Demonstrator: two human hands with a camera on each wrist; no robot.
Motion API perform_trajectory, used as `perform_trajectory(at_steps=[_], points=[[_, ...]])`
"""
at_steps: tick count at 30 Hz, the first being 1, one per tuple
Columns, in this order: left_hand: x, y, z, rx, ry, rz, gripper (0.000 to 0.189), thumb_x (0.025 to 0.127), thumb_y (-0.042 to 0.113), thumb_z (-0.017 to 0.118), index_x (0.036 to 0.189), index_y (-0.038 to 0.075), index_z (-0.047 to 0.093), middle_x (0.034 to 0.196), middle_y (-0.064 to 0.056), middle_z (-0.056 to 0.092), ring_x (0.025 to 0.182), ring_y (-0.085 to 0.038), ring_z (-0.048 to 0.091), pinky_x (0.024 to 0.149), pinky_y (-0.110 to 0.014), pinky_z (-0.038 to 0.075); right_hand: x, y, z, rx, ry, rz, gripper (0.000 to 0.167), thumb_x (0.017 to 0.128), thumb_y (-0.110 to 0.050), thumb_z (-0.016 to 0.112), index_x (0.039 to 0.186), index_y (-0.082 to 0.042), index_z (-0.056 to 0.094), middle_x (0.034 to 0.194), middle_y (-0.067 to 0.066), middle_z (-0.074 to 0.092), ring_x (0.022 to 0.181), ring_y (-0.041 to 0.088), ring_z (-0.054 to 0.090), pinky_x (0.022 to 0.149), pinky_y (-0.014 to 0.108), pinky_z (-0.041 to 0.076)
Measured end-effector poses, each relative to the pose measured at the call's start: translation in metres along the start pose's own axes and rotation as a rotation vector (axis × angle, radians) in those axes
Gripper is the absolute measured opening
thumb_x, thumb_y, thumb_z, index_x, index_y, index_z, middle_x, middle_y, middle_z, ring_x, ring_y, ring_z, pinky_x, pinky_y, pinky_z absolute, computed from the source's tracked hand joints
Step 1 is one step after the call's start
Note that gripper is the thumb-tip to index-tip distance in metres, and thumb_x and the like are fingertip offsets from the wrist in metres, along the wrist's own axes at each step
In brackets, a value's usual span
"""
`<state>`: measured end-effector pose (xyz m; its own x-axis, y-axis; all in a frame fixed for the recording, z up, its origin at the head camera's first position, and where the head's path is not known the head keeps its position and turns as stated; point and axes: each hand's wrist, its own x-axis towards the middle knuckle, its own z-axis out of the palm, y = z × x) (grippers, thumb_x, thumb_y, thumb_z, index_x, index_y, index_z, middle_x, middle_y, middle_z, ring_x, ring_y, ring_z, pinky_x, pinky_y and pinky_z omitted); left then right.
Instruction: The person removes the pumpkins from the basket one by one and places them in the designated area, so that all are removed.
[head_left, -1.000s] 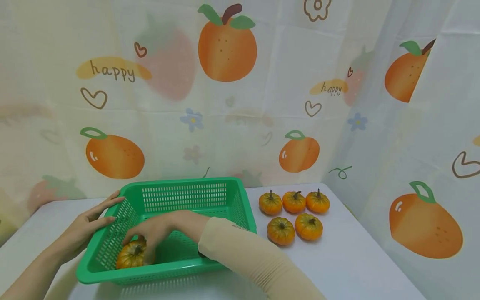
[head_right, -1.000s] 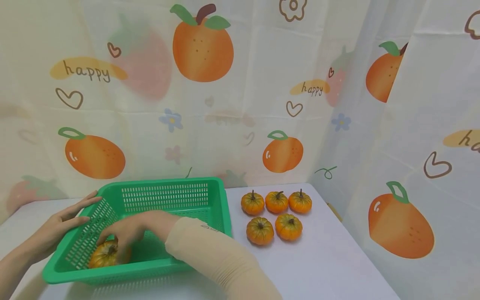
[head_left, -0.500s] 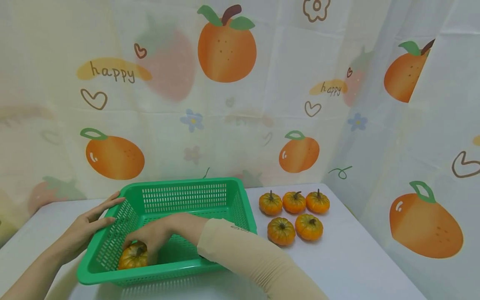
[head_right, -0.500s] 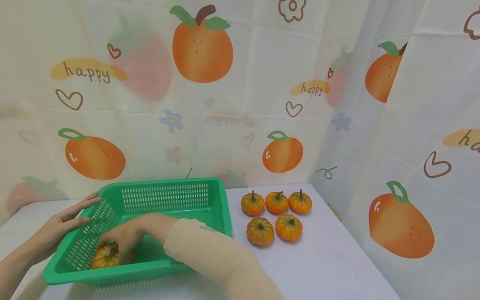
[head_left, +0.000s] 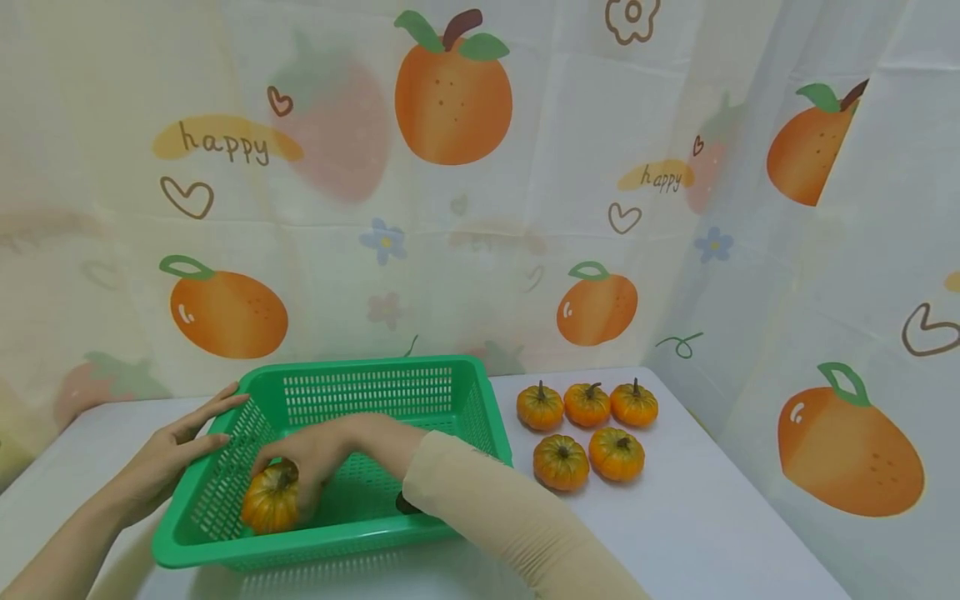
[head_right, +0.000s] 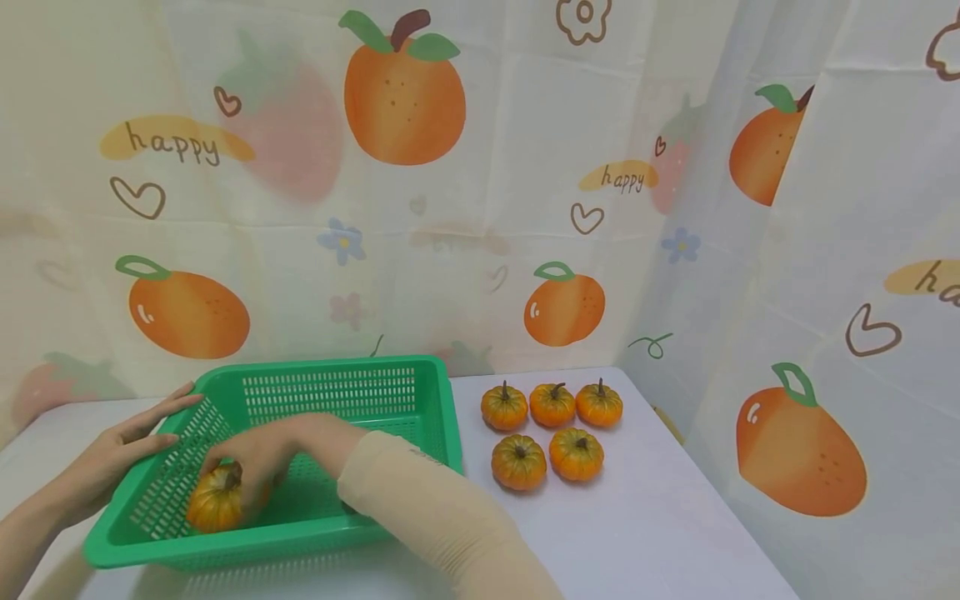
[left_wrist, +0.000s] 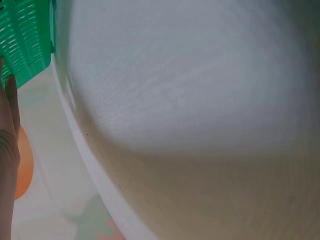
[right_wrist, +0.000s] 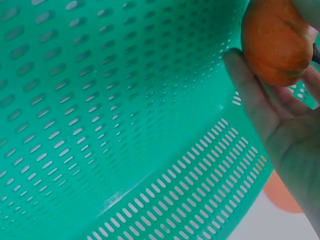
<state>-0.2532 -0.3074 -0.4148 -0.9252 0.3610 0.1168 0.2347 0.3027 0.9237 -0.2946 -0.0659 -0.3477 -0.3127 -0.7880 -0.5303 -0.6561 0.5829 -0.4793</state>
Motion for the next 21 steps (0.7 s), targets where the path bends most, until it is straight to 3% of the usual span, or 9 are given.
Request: perform_trajectory(at_steps=[4,7,9,11,14,15,18,19,21], points=[[0.0,0.002,0.001,0.003,-0.003,-0.013,0.058,0.106,0.016,0.042,0.159,0.019,0.021,0.166,0.026,0.001,0.132,0.024,0.004,0.109,-0.078,0.005,-0.002,0.004,-0.003,0.003,0.02,-0.033,0.076,0.081,-0.014,0.077,0.146,-0.026,0.039,0.134,-0.012,0.047,0.104,0.003,0.05,0.079,0.016,0.049],[0.0,0.002,0.001,0.027,-0.003,-0.009,0.057,0.106,0.017,0.042,0.159,0.02,0.021,0.166,0.025,0.001,0.133,0.024,0.004,0.123,-0.042,0.018,-0.005,0.006,-0.005,-0.01,0.048,-0.06,0.076,0.08,-0.016,0.079,0.145,-0.025,0.041,0.135,-0.012,0.048,0.111,0.0,0.047,0.087,0.011,0.044],[0.0,0.001,0.0,0.018,-0.005,-0.001,0.057,0.106,0.016,0.041,0.159,0.019,0.021,0.166,0.025,0.001,0.133,0.024,0.004,0.123,-0.04,0.018,-0.008,0.008,-0.007,-0.007,0.063,-0.072,0.075,0.079,-0.017,0.08,0.143,-0.025,0.042,0.132,-0.012,0.049,0.111,0.0,0.048,0.088,0.011,0.044],[0.001,0.0,0.0,0.028,0.002,-0.006,0.057,0.106,0.016,0.041,0.159,0.021,0.021,0.165,0.026,0.002,0.133,0.024,0.004,0.115,-0.023,0.025,-0.012,0.009,-0.008,-0.004,0.079,-0.078,0.074,0.079,-0.018,0.08,0.142,-0.024,0.043,0.13,-0.012,0.05,0.111,0.0,0.049,0.089,0.01,0.044],[0.002,-0.002,-0.001,-0.003,0.003,-0.001,0.057,0.106,0.014,0.042,0.159,0.019,0.021,0.165,0.026,0.002,0.133,0.024,0.004,0.121,-0.062,0.01,-0.018,0.012,-0.012,0.007,0.104,-0.083,0.075,0.079,-0.018,0.08,0.143,-0.023,0.043,0.13,-0.011,0.051,0.11,0.001,0.049,0.088,0.011,0.045],[0.002,-0.003,-0.001,0.0,0.005,-0.004,0.057,0.106,0.014,0.042,0.159,0.02,0.022,0.165,0.027,0.003,0.132,0.025,0.004,0.121,-0.062,0.011,-0.021,0.013,-0.014,0.019,0.112,-0.086,0.075,0.078,-0.018,0.08,0.144,-0.023,0.042,0.13,-0.01,0.051,0.11,0.001,0.049,0.087,0.011,0.046],[0.002,-0.004,-0.002,0.014,0.005,0.005,0.057,0.106,0.014,0.042,0.159,0.02,0.021,0.165,0.027,0.002,0.132,0.025,0.005,0.125,-0.044,0.015,-0.029,0.015,-0.02,0.054,0.134,-0.096,0.077,0.078,-0.017,0.08,0.144,-0.021,0.042,0.129,-0.009,0.051,0.109,0.002,0.05,0.086,0.012,0.048],[0.002,-0.004,-0.002,0.025,0.006,0.008,0.057,0.106,0.014,0.041,0.159,0.02,0.021,0.165,0.027,0.002,0.132,0.025,0.005,0.122,-0.027,0.021,-0.031,0.016,-0.023,0.075,0.138,-0.102,0.077,0.078,-0.016,0.081,0.144,-0.02,0.042,0.129,-0.008,0.051,0.109,0.003,0.05,0.085,0.013,0.049],[0.002,-0.003,-0.001,0.048,0.009,0.013,0.057,0.106,0.015,0.041,0.159,0.021,0.021,0.165,0.027,0.002,0.131,0.026,0.006,0.099,-0.006,0.029,-0.037,0.017,-0.027,0.11,0.149,-0.103,0.077,0.077,-0.015,0.081,0.143,-0.021,0.042,0.127,-0.008,0.051,0.108,0.004,0.051,0.085,0.015,0.051]])
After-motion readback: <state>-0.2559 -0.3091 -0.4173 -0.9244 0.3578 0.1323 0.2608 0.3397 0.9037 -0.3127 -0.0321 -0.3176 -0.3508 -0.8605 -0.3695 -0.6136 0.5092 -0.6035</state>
